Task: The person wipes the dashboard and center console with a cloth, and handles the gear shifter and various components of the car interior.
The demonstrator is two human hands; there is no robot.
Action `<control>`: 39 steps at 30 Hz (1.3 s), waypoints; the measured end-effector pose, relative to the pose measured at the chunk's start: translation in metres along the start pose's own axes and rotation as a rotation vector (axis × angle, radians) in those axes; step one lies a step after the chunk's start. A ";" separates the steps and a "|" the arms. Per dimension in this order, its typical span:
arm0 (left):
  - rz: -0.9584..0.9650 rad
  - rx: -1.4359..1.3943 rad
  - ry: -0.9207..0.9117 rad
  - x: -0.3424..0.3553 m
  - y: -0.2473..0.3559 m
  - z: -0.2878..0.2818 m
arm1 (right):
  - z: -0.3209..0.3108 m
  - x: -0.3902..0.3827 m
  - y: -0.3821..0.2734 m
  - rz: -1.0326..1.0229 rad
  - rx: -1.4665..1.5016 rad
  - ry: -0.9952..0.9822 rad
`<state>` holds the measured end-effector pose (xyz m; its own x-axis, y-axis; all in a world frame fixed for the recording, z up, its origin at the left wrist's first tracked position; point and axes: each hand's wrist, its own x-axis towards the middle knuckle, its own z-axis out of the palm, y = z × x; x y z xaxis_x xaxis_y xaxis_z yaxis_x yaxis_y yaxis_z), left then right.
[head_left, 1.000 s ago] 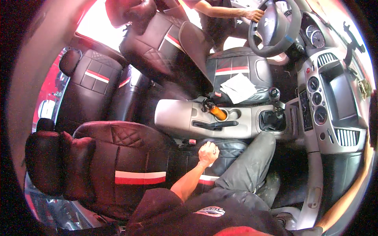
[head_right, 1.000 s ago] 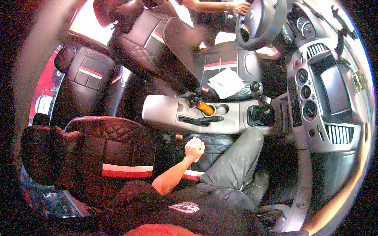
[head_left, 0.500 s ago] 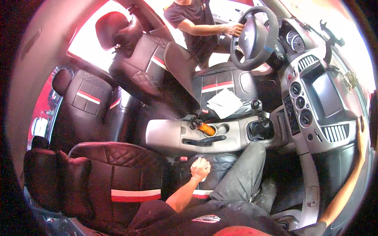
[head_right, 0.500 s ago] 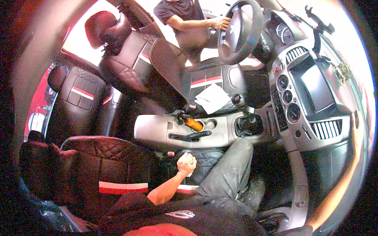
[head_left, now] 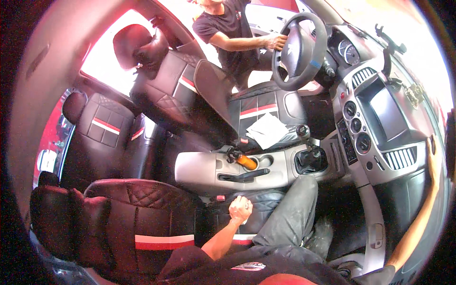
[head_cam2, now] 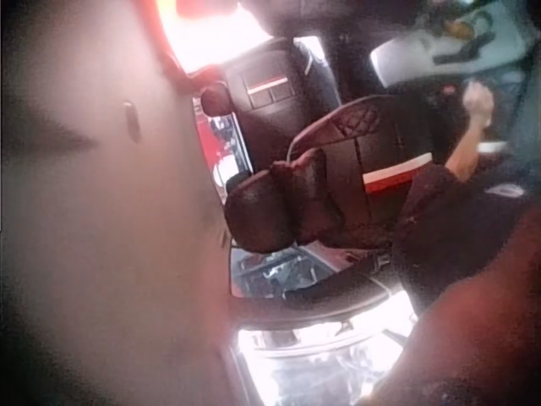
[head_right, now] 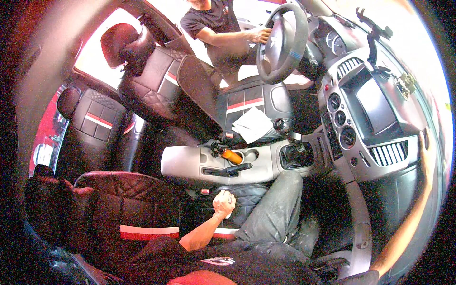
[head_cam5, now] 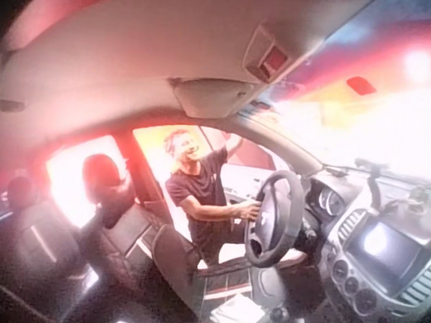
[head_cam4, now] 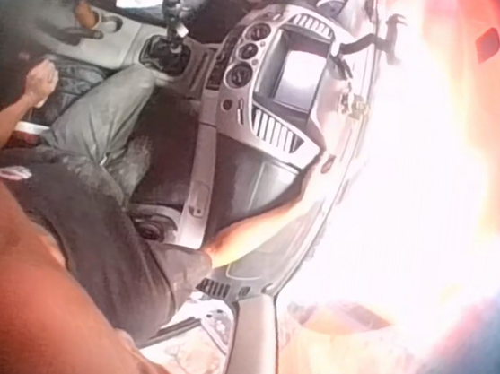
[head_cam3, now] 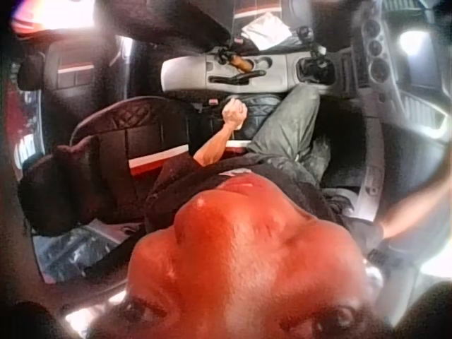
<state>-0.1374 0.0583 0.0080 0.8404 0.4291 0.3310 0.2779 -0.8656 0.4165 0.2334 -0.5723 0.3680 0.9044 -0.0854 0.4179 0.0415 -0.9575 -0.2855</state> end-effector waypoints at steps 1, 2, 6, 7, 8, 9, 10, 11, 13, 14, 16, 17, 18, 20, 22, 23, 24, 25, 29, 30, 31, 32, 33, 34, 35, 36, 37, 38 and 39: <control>0.004 -0.003 0.000 0.000 -0.001 0.001 | -0.001 0.000 0.000 0.002 0.039 0.005; 0.012 -0.018 0.000 0.001 -0.001 0.001 | -0.003 0.000 0.006 0.007 0.033 0.011; 0.043 -0.042 0.069 0.006 0.005 -0.005 | 0.004 0.004 0.016 -0.025 -0.023 0.026; 0.045 -0.045 0.069 0.004 0.005 -0.005 | 0.002 0.000 0.012 -0.014 -0.027 0.027; 0.016 -0.037 0.029 0.003 0.004 -0.007 | 0.000 -0.001 0.007 -0.012 -0.028 0.030; -0.012 -0.028 -0.010 0.003 0.003 -0.008 | -0.003 -0.001 0.002 -0.022 -0.002 0.028; -0.008 -0.029 -0.026 0.001 0.002 -0.004 | -0.002 -0.001 0.002 -0.022 0.016 0.014; 0.000 -0.028 -0.027 0.001 0.000 0.000 | -0.001 0.001 0.006 -0.011 0.008 0.005; 0.015 -0.022 -0.033 0.001 0.000 0.003 | 0.001 0.004 0.015 -0.022 -0.055 0.012; 0.020 -0.023 -0.005 0.001 0.002 0.002 | -0.003 -0.002 -0.002 -0.008 -0.022 0.018; 0.000 -0.037 -0.005 0.003 0.006 -0.003 | -0.006 -0.004 -0.011 0.001 -0.012 0.018; 0.007 -0.036 -0.004 0.002 0.004 -0.003 | -0.008 -0.004 -0.011 0.005 -0.011 0.020; 0.003 -0.033 -0.018 -0.002 0.002 -0.004 | -0.007 -0.006 -0.010 -0.012 0.006 0.009; -0.001 -0.037 -0.025 -0.002 0.002 -0.004 | -0.003 -0.005 -0.002 -0.003 0.006 0.018; 0.022 -0.024 0.001 0.002 0.003 0.000 | -0.007 -0.009 -0.009 -0.004 -0.011 0.022; 0.040 -0.010 0.025 0.003 0.003 0.000 | -0.007 -0.009 -0.009 -0.002 -0.008 0.022; 0.031 -0.008 0.018 0.001 0.003 0.000 | -0.006 -0.008 -0.008 -0.006 -0.039 0.024; 0.032 -0.009 0.014 0.001 0.003 0.000 | -0.007 -0.009 -0.010 -0.009 -0.073 0.025; 0.041 0.021 0.012 0.002 0.004 -0.003 | -0.005 -0.012 -0.021 0.019 -0.033 0.028; 0.024 0.010 0.012 0.002 0.005 -0.003 | -0.004 -0.011 -0.020 0.016 -0.040 0.028; 0.005 0.000 0.012 0.001 0.006 -0.004 | -0.004 -0.011 -0.019 0.012 -0.048 0.027; 0.005 0.001 0.006 0.001 0.006 -0.004 | -0.004 -0.011 -0.014 0.015 -0.050 0.022; 0.007 0.010 0.002 0.003 0.004 -0.003 | -0.003 -0.011 -0.006 0.001 -0.044 0.025; 0.006 0.019 0.001 0.005 0.004 0.000 | -0.005 -0.010 -0.007 -0.016 -0.037 0.030; 0.007 0.027 0.001 0.005 0.004 0.002 | -0.004 -0.010 -0.009 -0.016 -0.038 0.029; -0.008 0.040 0.017 0.004 0.005 0.003 | -0.003 -0.009 -0.012 -0.015 -0.049 0.034; -0.003 0.036 0.012 0.003 0.005 0.003 | -0.004 -0.011 -0.016 -0.009 -0.064 0.041; -0.017 0.033 -0.007 0.003 0.004 0.003 | -0.004 -0.011 -0.017 -0.004 -0.069 0.043; -0.032 0.030 -0.026 0.003 0.004 0.003 | -0.004 -0.010 -0.017 -0.001 -0.105 0.029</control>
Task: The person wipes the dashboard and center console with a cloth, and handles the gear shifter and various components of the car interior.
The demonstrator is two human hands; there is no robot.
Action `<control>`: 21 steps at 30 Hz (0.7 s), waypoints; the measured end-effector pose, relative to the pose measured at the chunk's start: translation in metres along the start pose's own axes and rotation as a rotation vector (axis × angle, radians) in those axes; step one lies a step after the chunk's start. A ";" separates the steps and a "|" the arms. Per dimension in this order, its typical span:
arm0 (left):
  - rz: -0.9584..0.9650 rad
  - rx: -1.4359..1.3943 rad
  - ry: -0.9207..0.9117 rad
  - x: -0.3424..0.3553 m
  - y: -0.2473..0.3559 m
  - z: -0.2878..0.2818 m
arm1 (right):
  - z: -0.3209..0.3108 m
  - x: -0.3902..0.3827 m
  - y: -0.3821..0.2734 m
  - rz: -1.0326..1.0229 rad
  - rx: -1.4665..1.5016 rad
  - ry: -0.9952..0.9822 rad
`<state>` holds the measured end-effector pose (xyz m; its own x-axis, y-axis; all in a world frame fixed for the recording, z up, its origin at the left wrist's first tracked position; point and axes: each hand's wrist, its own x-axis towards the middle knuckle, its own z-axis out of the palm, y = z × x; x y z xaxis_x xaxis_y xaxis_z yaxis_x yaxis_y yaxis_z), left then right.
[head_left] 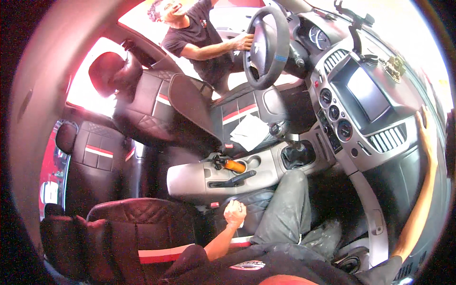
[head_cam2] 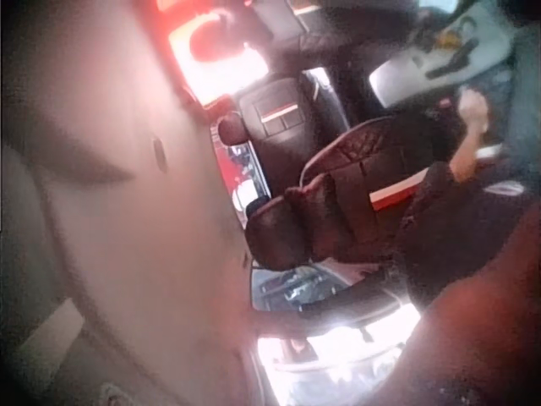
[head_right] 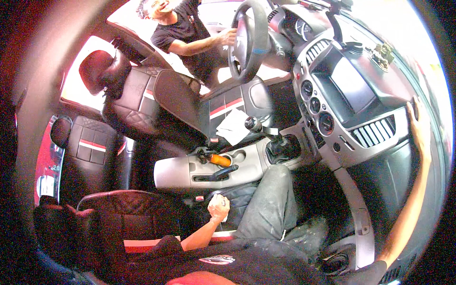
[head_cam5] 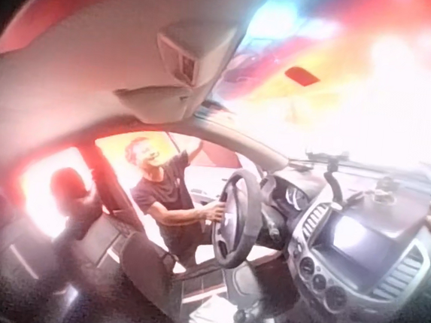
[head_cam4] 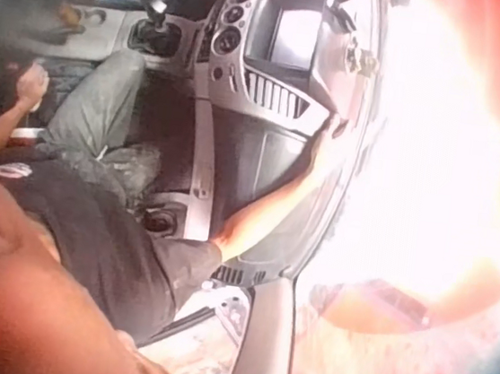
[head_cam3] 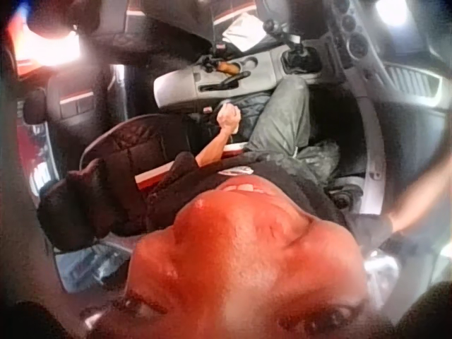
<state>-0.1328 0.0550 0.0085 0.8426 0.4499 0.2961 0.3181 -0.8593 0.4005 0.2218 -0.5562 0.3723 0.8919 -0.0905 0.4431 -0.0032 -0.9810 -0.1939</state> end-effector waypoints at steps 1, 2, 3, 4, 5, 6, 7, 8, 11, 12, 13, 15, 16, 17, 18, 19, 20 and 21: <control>-0.005 -0.015 0.020 0.001 0.001 0.001 | 0.000 0.000 0.000 0.001 -0.035 -0.012; 0.001 -0.021 0.022 0.001 0.002 0.001 | -0.001 -0.001 0.000 0.005 -0.039 -0.005; 0.004 -0.014 0.027 0.000 0.004 0.000 | -0.002 -0.003 -0.001 -0.004 -0.065 -0.006; 0.007 -0.007 0.032 -0.001 0.005 -0.001 | -0.004 -0.005 -0.003 -0.014 -0.091 -0.007; 0.032 -0.006 0.054 -0.003 0.006 -0.004 | -0.005 -0.007 -0.007 0.018 -0.039 -0.006; 0.033 -0.011 0.058 -0.004 0.004 -0.004 | -0.007 -0.007 -0.009 0.017 -0.041 -0.001; 0.025 -0.024 0.058 -0.005 0.003 -0.004 | -0.009 -0.007 -0.012 0.018 -0.021 -0.010; 0.016 -0.037 0.058 -0.006 0.001 -0.005 | -0.011 -0.007 -0.016 0.019 -0.001 -0.022; 0.010 -0.004 0.028 -0.008 -0.003 -0.016 | 0.000 -0.008 -0.013 -0.005 0.036 -0.013; -0.007 -0.010 0.003 -0.005 -0.001 -0.018 | 0.001 -0.009 -0.008 -0.019 0.038 -0.015; 0.024 -0.022 0.002 -0.002 0.001 -0.020 | -0.001 -0.014 -0.004 0.004 0.015 -0.020; 0.106 -0.077 -0.024 0.005 -0.002 -0.003 | -0.029 -0.031 -0.009 0.056 -0.060 0.009; 0.164 -0.108 -0.023 0.008 -0.003 0.007 | -0.036 -0.031 -0.014 0.059 -0.013 -0.020; 0.199 -0.026 -0.011 0.005 -0.015 0.010 | -0.021 -0.029 -0.031 0.069 0.019 -0.008; 0.188 -0.007 -0.011 0.010 0.006 0.016 | -0.048 -0.039 -0.041 0.107 0.008 -0.017; 0.181 0.004 -0.027 0.002 0.006 0.022 | -0.064 -0.038 -0.048 0.110 -0.020 -0.037; 0.086 0.153 0.012 -0.011 -0.037 0.007 | -0.024 -0.015 -0.081 0.019 0.083 -0.092; 0.043 0.233 -0.023 -0.016 -0.073 0.017 | -0.027 -0.005 -0.107 -0.033 0.090 -0.131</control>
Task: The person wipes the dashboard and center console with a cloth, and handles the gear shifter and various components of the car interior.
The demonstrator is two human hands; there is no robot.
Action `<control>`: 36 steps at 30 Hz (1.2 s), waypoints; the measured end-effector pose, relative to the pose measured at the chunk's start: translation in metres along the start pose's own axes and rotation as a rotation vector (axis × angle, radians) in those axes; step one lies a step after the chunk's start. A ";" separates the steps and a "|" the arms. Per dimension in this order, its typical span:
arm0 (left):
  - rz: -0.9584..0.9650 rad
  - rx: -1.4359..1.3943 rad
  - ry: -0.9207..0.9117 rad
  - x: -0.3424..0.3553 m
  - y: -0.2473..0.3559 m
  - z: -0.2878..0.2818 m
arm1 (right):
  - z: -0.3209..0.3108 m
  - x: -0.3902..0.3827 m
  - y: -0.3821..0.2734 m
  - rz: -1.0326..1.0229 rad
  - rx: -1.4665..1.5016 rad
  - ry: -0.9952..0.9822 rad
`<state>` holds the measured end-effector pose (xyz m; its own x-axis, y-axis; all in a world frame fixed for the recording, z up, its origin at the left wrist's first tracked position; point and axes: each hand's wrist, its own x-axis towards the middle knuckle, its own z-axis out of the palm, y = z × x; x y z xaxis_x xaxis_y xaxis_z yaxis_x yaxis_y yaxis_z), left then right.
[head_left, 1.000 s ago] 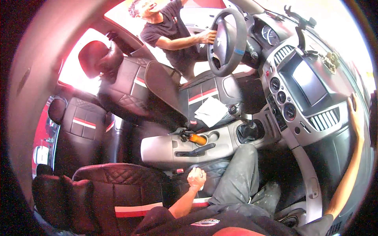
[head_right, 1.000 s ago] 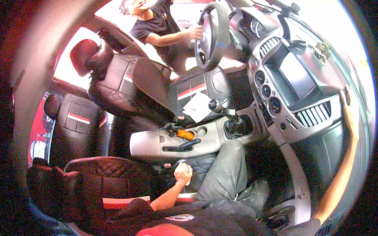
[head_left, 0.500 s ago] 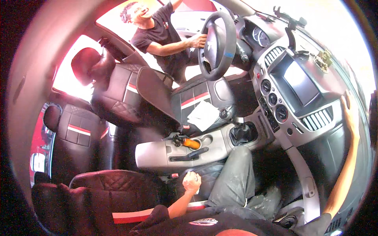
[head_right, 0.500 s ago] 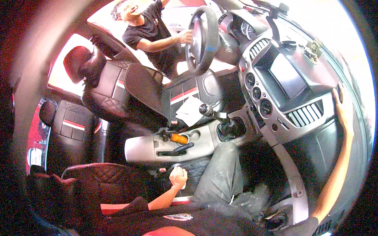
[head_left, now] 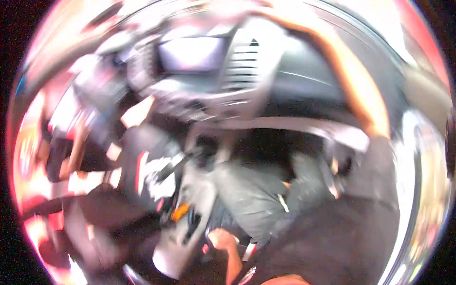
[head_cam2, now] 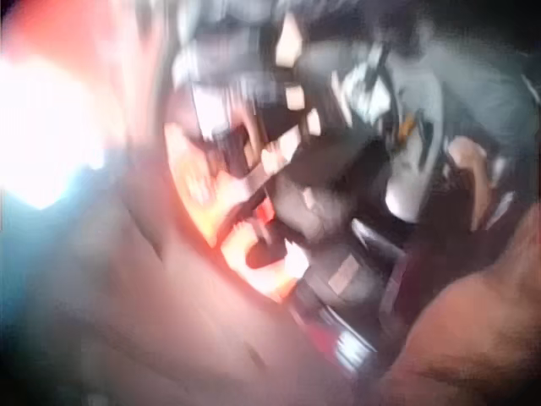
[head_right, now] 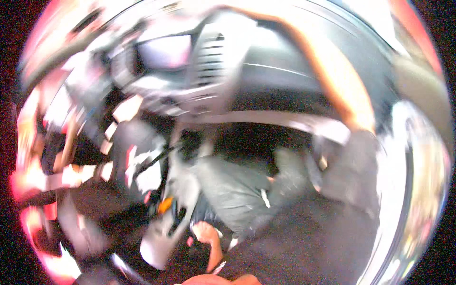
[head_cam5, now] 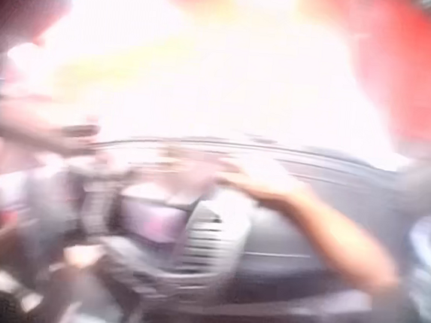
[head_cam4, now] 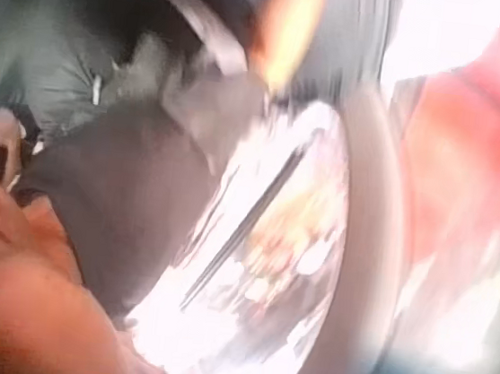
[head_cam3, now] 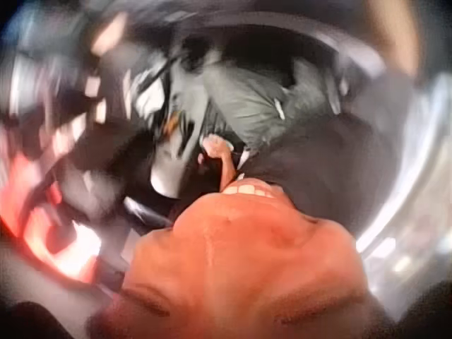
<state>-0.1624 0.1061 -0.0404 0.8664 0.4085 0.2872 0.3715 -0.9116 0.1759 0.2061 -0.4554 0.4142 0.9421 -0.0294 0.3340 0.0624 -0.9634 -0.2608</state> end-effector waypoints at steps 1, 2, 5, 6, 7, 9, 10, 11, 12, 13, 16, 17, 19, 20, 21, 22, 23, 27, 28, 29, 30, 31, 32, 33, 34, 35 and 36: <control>0.179 -0.111 -0.115 0.002 -0.006 0.025 | -0.028 -0.006 -0.004 0.031 -0.070 -0.033; 0.305 -0.160 -0.190 0.003 -0.003 0.029 | -0.031 0.000 -0.006 0.061 -0.055 -0.089; 0.593 -0.274 -0.340 0.021 0.038 0.016 | 0.020 0.031 0.059 0.055 -0.159 0.014; 0.653 -0.313 -0.369 0.025 0.049 0.013 | 0.023 0.025 0.074 0.065 -0.200 0.083; 0.700 -0.341 -0.388 0.028 0.059 0.011 | 0.026 0.018 0.079 0.058 -0.232 0.153; 0.767 -0.375 -0.414 0.034 0.070 0.009 | 0.019 0.018 0.087 0.101 -0.222 0.075; 0.780 -0.376 -0.428 0.029 0.067 0.011 | 0.032 0.016 0.086 0.082 -0.232 0.106; 0.787 -0.376 -0.435 0.031 0.066 0.009 | 0.034 0.019 0.080 0.090 -0.198 0.074; 0.793 -0.375 -0.441 0.033 0.065 0.007 | 0.035 0.020 0.078 0.102 -0.195 0.063; 0.785 -0.376 -0.439 0.034 0.066 0.006 | 0.037 0.023 0.073 0.099 -0.189 0.053; 0.767 -0.381 -0.435 0.037 0.070 0.004 | 0.036 0.018 0.074 0.094 -0.190 0.096; 0.765 -0.383 -0.435 0.037 0.071 0.004 | 0.035 0.017 0.074 0.102 -0.195 0.094; 0.765 -0.393 -0.437 0.037 0.074 0.004 | 0.029 0.018 0.076 0.108 -0.192 0.058; 0.766 -0.401 -0.440 0.036 0.076 0.004 | 0.027 0.018 0.077 0.108 -0.201 0.044; 0.762 -0.409 -0.435 0.037 0.078 0.003 | 0.024 0.017 0.078 0.112 -0.210 0.047; 0.757 -0.419 -0.431 0.036 0.081 0.003 | 0.022 0.016 0.078 0.114 -0.190 0.040; 0.748 -0.428 -0.425 0.036 0.083 0.003 | 0.022 0.015 0.076 0.113 -0.169 0.034; 0.646 -0.412 -0.346 0.044 0.073 -0.007 | 0.020 0.018 0.063 0.044 -0.130 0.099; 0.597 -0.398 -0.306 0.043 0.073 -0.010 | 0.005 0.013 0.060 0.029 -0.159 0.046; 0.520 -0.374 -0.256 0.038 0.072 -0.013 | -0.009 0.001 0.055 0.045 -0.145 0.044; 0.416 -0.323 -0.185 0.031 0.067 -0.016 | -0.002 0.004 0.053 0.042 -0.168 0.010; 0.315 -0.292 -0.119 0.024 0.067 -0.018 | 0.002 0.003 0.063 0.021 -0.209 0.045; 0.211 -0.257 -0.048 0.020 0.065 -0.021 | 0.004 -0.003 0.071 0.009 -0.202 0.068; 0.068 -0.245 0.031 0.014 0.059 -0.020 | 0.012 0.009 0.045 0.013 -0.263 0.101; 0.108 -0.285 0.026 0.013 0.058 -0.020 | 0.010 0.006 0.052 -0.003 -0.251 0.078; 0.030 -0.270 0.088 0.016 0.059 -0.019 | 0.017 -0.003 0.060 -0.024 -0.252 0.159; 0.089 -0.301 0.051 0.017 0.063 -0.017 | 0.013 -0.009 0.070 0.041 -0.282 0.127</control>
<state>-0.1296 0.0563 -0.0086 0.8705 0.3361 0.3594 0.1726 -0.8925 0.4166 0.2062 -0.5190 0.3808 0.8920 -0.0862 0.4437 -0.0860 -0.9961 -0.0206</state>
